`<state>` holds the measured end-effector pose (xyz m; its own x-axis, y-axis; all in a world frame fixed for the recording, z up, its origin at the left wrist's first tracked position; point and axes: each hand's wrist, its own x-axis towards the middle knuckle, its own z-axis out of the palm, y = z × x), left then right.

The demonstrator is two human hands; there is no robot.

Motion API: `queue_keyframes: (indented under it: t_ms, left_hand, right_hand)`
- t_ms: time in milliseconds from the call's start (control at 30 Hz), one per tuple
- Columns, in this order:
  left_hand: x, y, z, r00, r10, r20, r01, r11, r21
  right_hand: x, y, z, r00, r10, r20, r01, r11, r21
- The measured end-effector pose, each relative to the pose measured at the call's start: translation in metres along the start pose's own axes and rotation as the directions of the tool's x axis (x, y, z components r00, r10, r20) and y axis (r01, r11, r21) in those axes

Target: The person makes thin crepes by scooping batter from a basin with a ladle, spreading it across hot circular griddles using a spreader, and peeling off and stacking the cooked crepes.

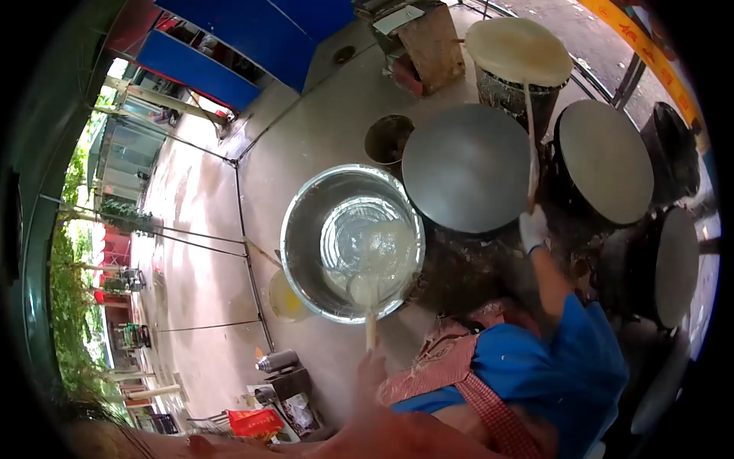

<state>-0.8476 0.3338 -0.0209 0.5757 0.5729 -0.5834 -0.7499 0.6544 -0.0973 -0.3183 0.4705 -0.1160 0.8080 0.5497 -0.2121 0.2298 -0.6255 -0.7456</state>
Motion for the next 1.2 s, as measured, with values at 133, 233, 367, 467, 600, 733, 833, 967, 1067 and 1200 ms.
queue_keyframes:
  t_ms: [133, 233, 367, 467, 600, 733, 833, 967, 1067, 1200]
  left_hand:
    - [-0.036, 0.032, -0.002, 0.967, 0.104, -0.233, -0.092, 0.994, 0.062]
    - [-0.052, 0.053, -0.016, 0.993, -0.087, 0.079, 0.095, 0.991, -0.098]
    - [-0.065, 0.05, 0.005, 0.973, -0.119, 0.197, 0.174, 0.941, -0.29]
    - [-0.06, 0.036, 0.01, 0.994, -0.035, 0.102, 0.071, 0.926, -0.371]
    - [-0.05, 0.046, 0.016, 0.998, 0.032, -0.05, -0.048, 0.936, -0.349]
    - [0.007, 0.148, -0.042, 0.9, 0.238, -0.365, 0.005, 0.832, 0.554]
    - [0.069, 0.212, -0.049, 0.784, 0.483, -0.39, 0.23, 0.357, 0.905]
    - [0.125, 0.257, -0.066, 0.8, 0.462, -0.384, 0.344, 0.173, 0.923]
    - [0.144, 0.266, -0.085, 0.812, 0.414, -0.412, 0.375, 0.172, 0.911]
    - [0.152, 0.268, -0.101, 0.813, 0.347, -0.468, 0.397, 0.258, 0.881]
  right_hand:
    - [-0.105, 0.002, 0.117, 0.996, 0.02, 0.081, -0.056, 0.88, 0.471]
    - [-0.128, -0.063, 0.175, 0.95, -0.046, 0.307, -0.132, 0.835, 0.535]
    - [-0.126, -0.127, 0.181, 0.824, -0.293, 0.485, 0.194, 0.95, 0.245]
    - [-0.153, -0.159, 0.114, 0.669, -0.413, 0.618, 0.411, 0.898, 0.156]
    - [-0.144, -0.16, 0.064, 0.497, -0.163, 0.852, 0.43, 0.899, -0.079]
    - [-0.161, -0.217, 0.046, 0.379, -0.242, 0.893, 0.818, 0.539, -0.201]
    - [-0.168, -0.193, 0.102, 0.219, -0.38, 0.899, 0.972, 0.17, -0.165]
    - [-0.241, -0.162, 0.148, 0.104, -0.525, 0.845, 0.991, 0.125, -0.044]
    - [-0.265, -0.2, 0.14, 0.296, -0.505, 0.811, 0.92, 0.38, -0.099]
    - [-0.275, -0.147, 0.152, 0.466, -0.173, 0.868, 0.849, 0.364, -0.383]
